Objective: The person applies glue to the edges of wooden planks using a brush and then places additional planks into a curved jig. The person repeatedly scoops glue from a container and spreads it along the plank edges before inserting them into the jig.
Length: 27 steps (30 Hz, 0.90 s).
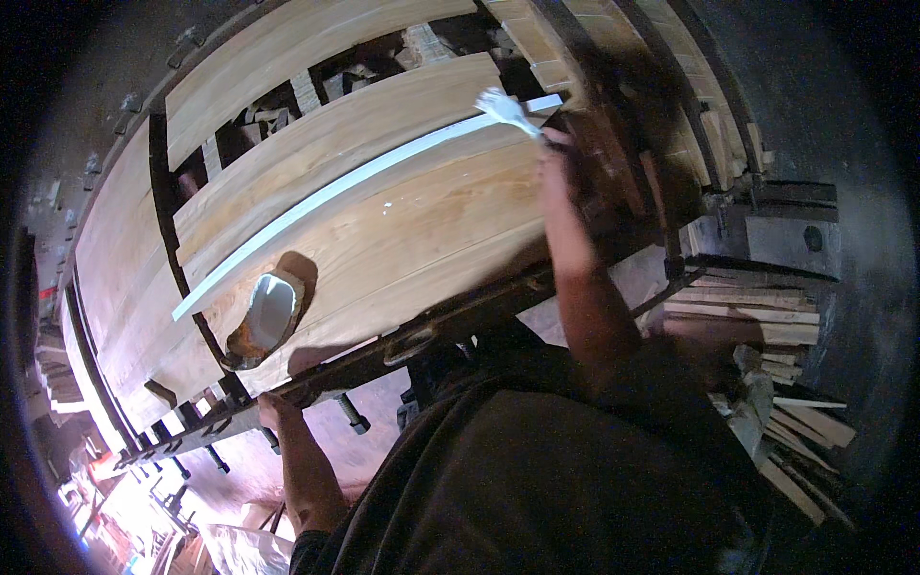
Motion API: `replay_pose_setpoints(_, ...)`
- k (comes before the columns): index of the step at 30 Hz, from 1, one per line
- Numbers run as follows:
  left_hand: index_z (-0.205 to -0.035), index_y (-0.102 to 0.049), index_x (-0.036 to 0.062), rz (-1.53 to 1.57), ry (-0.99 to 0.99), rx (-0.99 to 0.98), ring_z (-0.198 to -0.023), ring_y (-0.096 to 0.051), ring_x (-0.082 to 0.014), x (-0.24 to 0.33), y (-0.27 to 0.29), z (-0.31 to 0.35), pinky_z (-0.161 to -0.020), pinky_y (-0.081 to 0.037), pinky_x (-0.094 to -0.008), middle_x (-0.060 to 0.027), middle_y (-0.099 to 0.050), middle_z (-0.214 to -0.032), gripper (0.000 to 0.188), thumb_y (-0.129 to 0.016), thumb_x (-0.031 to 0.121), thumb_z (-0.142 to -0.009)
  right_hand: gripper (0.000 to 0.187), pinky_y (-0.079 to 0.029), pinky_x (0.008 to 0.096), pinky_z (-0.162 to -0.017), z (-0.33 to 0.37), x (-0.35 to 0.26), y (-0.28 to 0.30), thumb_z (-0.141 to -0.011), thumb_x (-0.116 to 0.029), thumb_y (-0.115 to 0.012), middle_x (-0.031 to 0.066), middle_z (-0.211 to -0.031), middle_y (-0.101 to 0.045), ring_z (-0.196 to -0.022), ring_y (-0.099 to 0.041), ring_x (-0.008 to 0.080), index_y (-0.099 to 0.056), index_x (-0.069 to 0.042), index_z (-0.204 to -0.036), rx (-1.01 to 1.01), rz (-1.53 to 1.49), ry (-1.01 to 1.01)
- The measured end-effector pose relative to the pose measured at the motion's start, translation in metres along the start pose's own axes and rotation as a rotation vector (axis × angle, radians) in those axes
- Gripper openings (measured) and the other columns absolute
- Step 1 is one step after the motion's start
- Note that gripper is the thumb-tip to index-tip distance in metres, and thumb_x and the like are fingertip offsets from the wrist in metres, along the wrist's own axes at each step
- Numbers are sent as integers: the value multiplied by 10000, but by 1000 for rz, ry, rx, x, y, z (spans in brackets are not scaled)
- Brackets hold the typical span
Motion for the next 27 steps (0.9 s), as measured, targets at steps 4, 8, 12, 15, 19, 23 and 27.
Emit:
replay_pose_setpoints(4,-942,-695,6,-720,-287,-85,-889,-688,-345,40,10,16,-767,-555,-428,-179,-711,-970,221,-597,193,-875,249,-425,261,-475,25,33,-68,-847,6,-659,33,-870,-586,-609,-517,118,-615,-40,-1088,-67,-264,-48)
replay_pose_setpoints(8,-983,-701,32,-855,-333,-101,-937,-695,-334,49,13,26,-788,-562,-429,-189,-706,-1028,187,-580,119,-871,196,-400,237,-496,22,78,-51,-864,-1,-673,13,-823,-570,-599,-484,107,-649,-75,-1043,-38,-397,-98)
replay_pose_setpoints(12,-912,-654,30,-584,-218,-73,-948,-684,-344,11,13,-4,-788,-554,-437,-187,-699,-1005,145,-566,139,-877,212,-394,250,-508,11,77,26,-908,-24,-633,-8,-775,-529,-595,-464,93,-626,-82,-1112,49,-290,-75)
replay_pose_setpoints(15,-892,-624,40,-646,-318,-142,-961,-678,-350,62,15,47,-799,-547,-434,-185,-695,-995,217,-508,220,-924,88,-364,219,-487,7,73,72,-966,-154,-593,-43,-696,-437,-533,-418,93,-593,-109,-1042,5,-621,-110)
replay_pose_setpoints(19,-872,-694,8,-821,-285,-84,-871,-704,-282,61,19,42,-731,-566,-406,-174,-715,-978,248,-538,198,-897,163,-362,241,-447,46,69,9,-989,-270,-561,-46,-653,-443,-482,-420,106,-566,-121,-924,-235,-665,-412)
replay_pose_setpoints(23,-922,-699,47,-896,-471,-39,-923,-686,-335,62,21,45,-792,-551,-429,-167,-705,-968,215,-529,174,-892,257,-345,261,-416,60,68,-93,-958,-342,-608,-40,-594,-447,-454,-419,116,-550,-114,-855,-385,-544,-502)
replay_pose_setpoints(27,-949,-693,46,-847,-324,-43,-943,-684,-341,38,19,8,-803,-546,-446,-192,-700,-984,213,-520,157,-893,272,-323,265,-409,32,87,-70,-952,-349,-621,-40,-593,-451,-444,-398,101,-526,-145,-800,-317,-500,-489)
Point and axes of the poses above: each hand's wrist, its own z-axis away from the middle knuckle, its own y-axis out of the back of the hand, x = y × z, the point moved 5 cm from there along -z, towards the middle knuckle
